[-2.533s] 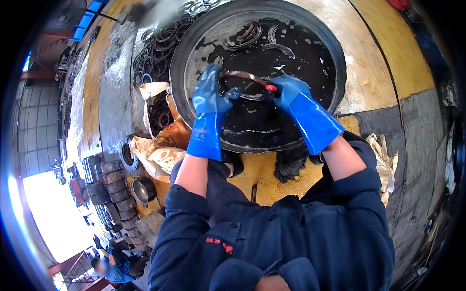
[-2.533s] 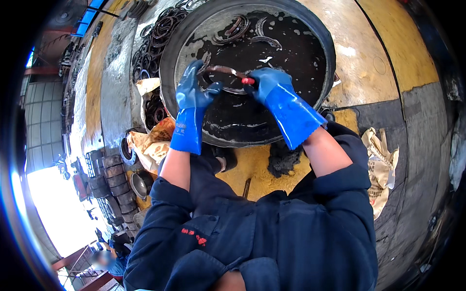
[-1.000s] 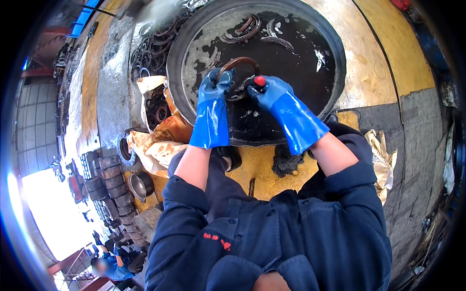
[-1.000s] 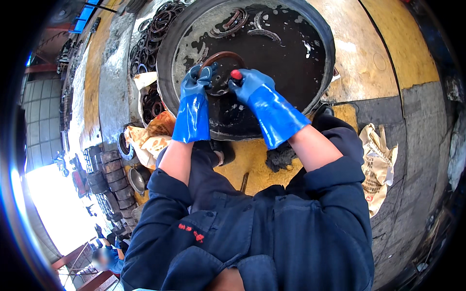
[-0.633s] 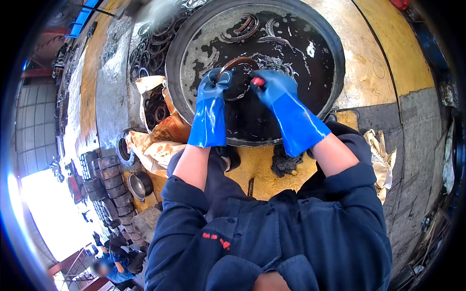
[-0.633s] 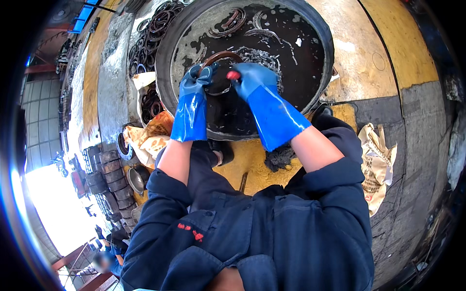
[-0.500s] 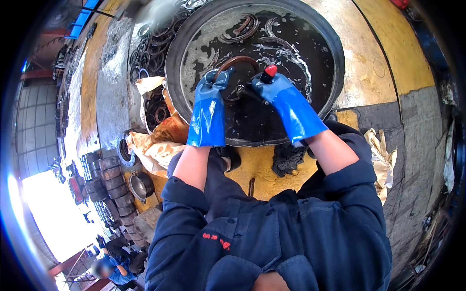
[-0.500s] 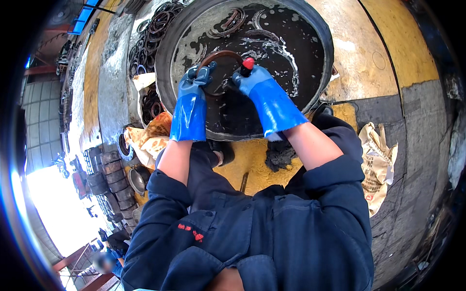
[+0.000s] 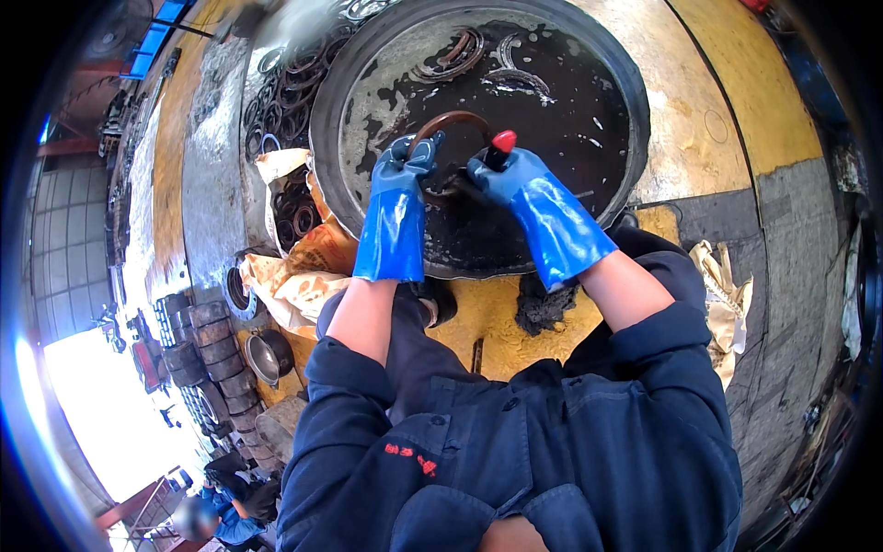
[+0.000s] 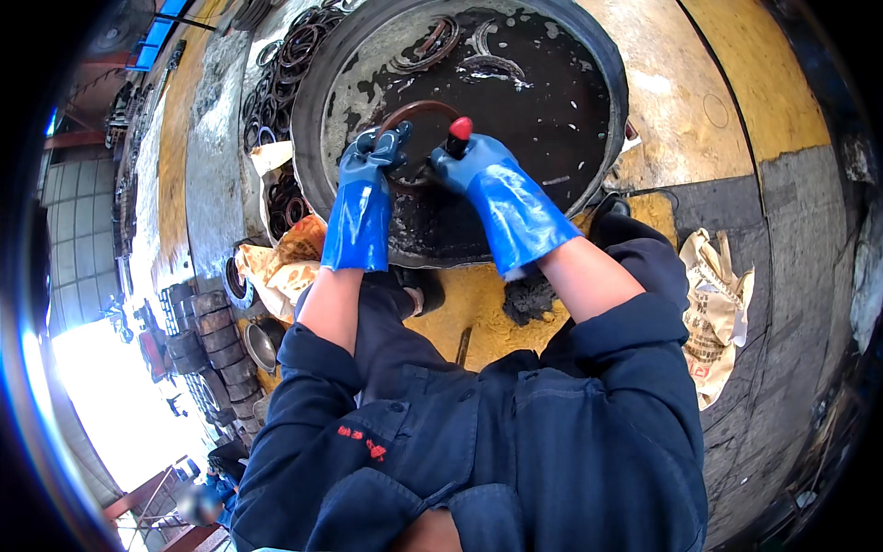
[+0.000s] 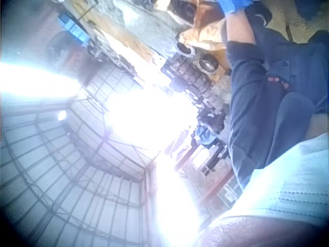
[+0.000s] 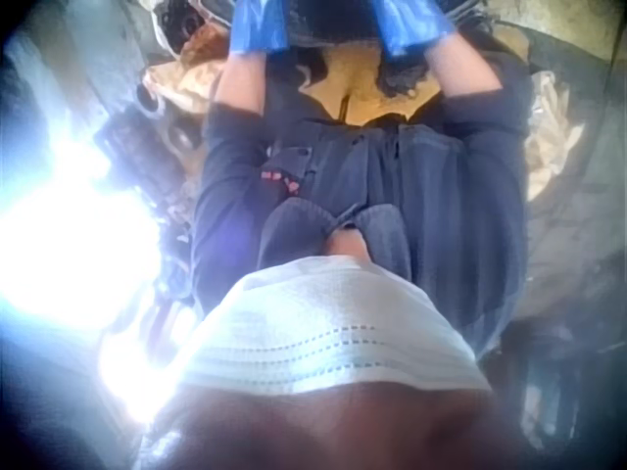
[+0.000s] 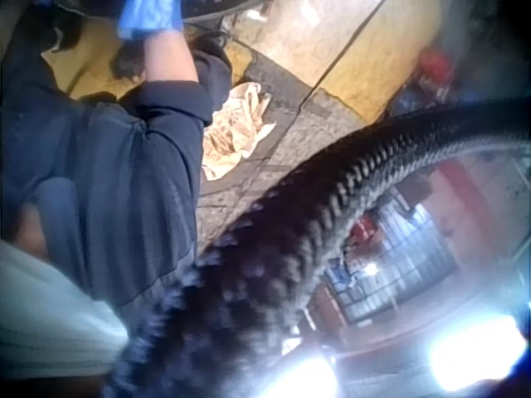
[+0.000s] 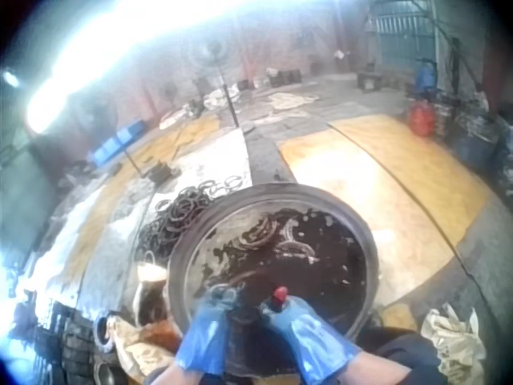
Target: The person repeatedly scrubs small, dark metal rings with a red-handled brush over a large circular basin filled with dark liquid. After scrubbing each ring, the person places it into a nearby white sack. The process is repeated for multiple rings throughout the clip.
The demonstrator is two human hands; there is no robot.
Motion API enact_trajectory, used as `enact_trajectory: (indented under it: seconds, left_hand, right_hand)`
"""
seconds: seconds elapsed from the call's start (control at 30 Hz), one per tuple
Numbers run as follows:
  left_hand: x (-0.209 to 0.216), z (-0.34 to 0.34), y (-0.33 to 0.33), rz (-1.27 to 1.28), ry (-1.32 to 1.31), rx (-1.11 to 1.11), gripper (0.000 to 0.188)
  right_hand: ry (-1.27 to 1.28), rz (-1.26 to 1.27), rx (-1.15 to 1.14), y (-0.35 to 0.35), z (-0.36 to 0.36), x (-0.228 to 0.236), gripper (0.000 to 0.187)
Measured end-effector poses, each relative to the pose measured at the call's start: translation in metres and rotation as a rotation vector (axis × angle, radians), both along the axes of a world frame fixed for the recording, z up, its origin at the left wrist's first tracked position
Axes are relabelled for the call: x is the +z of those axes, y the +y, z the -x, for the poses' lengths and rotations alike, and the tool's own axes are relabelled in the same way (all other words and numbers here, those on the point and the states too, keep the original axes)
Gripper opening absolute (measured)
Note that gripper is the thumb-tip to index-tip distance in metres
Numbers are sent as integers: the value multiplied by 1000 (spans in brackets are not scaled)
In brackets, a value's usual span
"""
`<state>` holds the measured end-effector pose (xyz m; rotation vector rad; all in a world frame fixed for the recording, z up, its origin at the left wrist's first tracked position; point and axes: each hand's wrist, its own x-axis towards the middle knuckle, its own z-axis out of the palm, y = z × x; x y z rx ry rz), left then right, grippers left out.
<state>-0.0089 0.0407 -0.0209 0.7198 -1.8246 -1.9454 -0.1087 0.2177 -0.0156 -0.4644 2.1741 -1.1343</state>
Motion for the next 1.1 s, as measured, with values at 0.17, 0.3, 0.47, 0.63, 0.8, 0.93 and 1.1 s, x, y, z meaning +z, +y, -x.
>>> enact_trajectory:
  seconds: [0.17,0.3,0.47,0.63,0.8,0.93,1.1]
  left_hand:
    - [9,-4,6,206,-170,-29,30]
    - [11,-7,4,409,-187,-112,29]
    - [-19,1,-10,805,-247,-263,32]
    - [20,-8,-13,359,-90,-210,28]
    - [27,-7,-28,-239,185,-69,24]
    - [24,-4,-31,-487,253,14,22]
    - [14,-8,-23,-575,211,67,26]
  right_hand:
    - [204,-162,-136,19,22,23,35]
    - [-129,463,-320,27,48,34,29]
    - [-261,793,-330,4,50,6,33]
    - [-482,639,-658,20,62,27,23]
    - [-808,599,-993,29,82,7,8]
    - [-938,563,-954,30,66,-19,10]
    - [-706,318,-870,25,66,-40,18]
